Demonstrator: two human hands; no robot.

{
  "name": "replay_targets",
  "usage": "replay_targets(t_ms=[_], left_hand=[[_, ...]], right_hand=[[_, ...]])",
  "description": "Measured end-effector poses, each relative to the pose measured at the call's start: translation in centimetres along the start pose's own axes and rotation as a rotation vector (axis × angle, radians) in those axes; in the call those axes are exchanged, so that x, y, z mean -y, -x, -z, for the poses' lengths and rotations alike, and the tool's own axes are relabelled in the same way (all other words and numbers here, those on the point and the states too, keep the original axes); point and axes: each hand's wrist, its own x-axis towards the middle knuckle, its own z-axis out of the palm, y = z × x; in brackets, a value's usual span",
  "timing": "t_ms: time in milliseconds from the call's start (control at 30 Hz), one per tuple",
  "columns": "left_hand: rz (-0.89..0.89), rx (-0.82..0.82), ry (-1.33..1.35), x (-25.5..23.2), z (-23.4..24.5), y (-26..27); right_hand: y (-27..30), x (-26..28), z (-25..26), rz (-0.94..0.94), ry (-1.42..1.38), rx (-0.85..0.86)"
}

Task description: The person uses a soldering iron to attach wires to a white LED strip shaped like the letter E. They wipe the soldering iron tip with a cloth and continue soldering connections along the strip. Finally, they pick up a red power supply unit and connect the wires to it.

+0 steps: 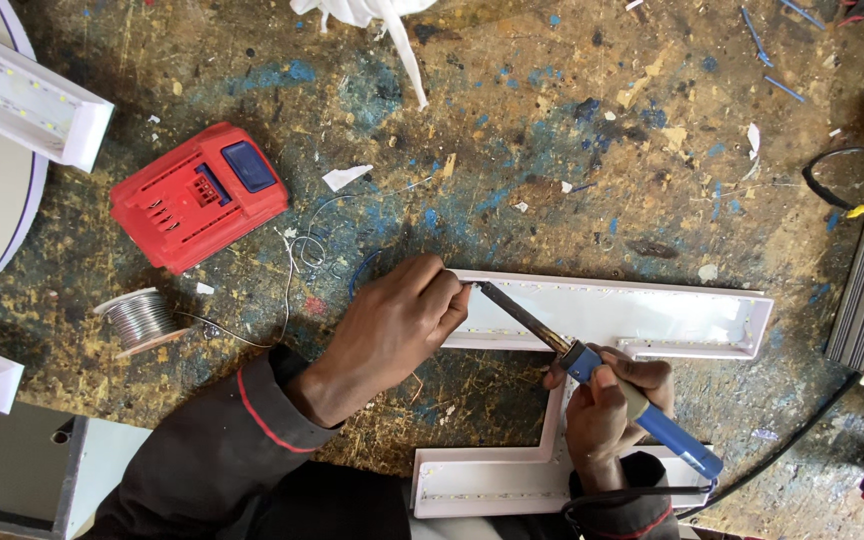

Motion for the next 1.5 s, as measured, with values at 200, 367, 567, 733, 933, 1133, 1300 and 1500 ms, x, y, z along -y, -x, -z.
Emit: replay_targets(t_ms=[200,367,567,733,933,1133,1300,1500], left_hand=[[-0.027,-0.028,-0.027,0.0,0.0,-0.2],[-0.009,-0.019,-0.009,0.0,-0.3,0.2],[0.0,-0.01,-0.012,-0.1,-0.4,0.2],[0.012,0.022,0.024,-0.1,-0.6,0.4],[0.011,0.009,0.003,0.0,-0.8,0.4],[0.014,0.016,0.03,-0.2,-0.5,0.2],[0.011,0.022,0.015,0.1,-0.9,0.6],[0.011,0.062,0.005,0.2,-0.9,0.7]], right_hand=[[-0.6,-1.8,1.2,0.51,0.008,0.297],[-0.1,-0.5,2.7,0.546,0.199,0.364],[-0.1,-1.6,3.4,0.557,0.223,0.334],[0.2,-1.5,3.1,0.463,0.207,0.302],[0.2,-1.6,2.6,0.446,0.161,0.286],[0.1,-2.2,4.2,0.437,0.195,0.333],[0.4,-2.0,4.5,0.372,0.255,0.236],[0.4,-1.9,3.5,0.327,0.054,0.202]])
